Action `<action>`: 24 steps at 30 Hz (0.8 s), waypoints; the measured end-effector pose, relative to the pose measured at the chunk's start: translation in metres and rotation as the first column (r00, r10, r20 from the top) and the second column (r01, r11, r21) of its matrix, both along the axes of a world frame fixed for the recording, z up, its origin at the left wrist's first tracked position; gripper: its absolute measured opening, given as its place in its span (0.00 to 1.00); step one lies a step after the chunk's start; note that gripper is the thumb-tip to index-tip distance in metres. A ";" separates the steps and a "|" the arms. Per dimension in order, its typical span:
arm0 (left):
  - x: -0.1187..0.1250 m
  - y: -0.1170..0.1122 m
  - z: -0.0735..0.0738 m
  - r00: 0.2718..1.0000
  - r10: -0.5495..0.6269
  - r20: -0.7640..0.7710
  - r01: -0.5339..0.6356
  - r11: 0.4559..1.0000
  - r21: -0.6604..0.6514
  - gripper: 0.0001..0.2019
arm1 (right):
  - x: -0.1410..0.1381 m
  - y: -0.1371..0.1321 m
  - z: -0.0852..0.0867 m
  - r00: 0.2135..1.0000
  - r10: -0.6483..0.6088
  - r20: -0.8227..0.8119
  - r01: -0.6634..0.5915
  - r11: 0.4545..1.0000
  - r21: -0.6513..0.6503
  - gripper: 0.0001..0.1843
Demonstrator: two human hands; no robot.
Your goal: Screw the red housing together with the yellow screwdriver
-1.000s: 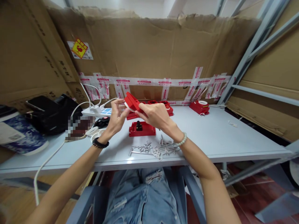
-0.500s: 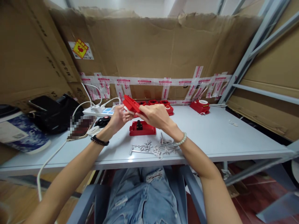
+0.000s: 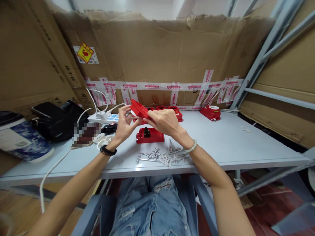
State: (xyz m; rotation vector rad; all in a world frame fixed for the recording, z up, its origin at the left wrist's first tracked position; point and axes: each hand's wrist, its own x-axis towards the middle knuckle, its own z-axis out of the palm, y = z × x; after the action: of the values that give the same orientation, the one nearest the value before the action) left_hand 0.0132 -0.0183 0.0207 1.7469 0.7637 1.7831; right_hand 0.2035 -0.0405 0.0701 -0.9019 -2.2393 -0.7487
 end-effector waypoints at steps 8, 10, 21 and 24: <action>-0.001 -0.003 0.004 0.987 -0.121 0.109 0.140 0.972 -0.189 0.21 | 0.005 0.003 0.000 1.000 -0.004 -0.014 0.005 1.000 0.029 0.23; -0.001 -0.005 0.009 0.963 -0.193 0.186 0.240 0.929 -0.282 0.18 | 0.005 0.002 0.001 1.000 -0.009 -0.025 0.009 1.000 0.028 0.23; -0.002 -0.021 0.030 0.798 -0.328 0.506 0.590 0.600 -0.541 0.18 | 0.007 -0.005 0.006 0.999 0.048 -0.008 -0.046 0.986 0.162 0.21; -0.014 -0.027 0.031 0.892 -0.276 0.358 0.437 0.732 -0.524 0.19 | 0.012 -0.007 0.011 0.997 0.034 -0.076 -0.021 0.986 0.167 0.20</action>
State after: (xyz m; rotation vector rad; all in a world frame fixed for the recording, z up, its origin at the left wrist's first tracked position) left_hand -0.0006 -0.0455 0.0515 1.1171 0.7085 1.2761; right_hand 0.2152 -0.0475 0.0814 -0.8040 -2.0823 -0.8583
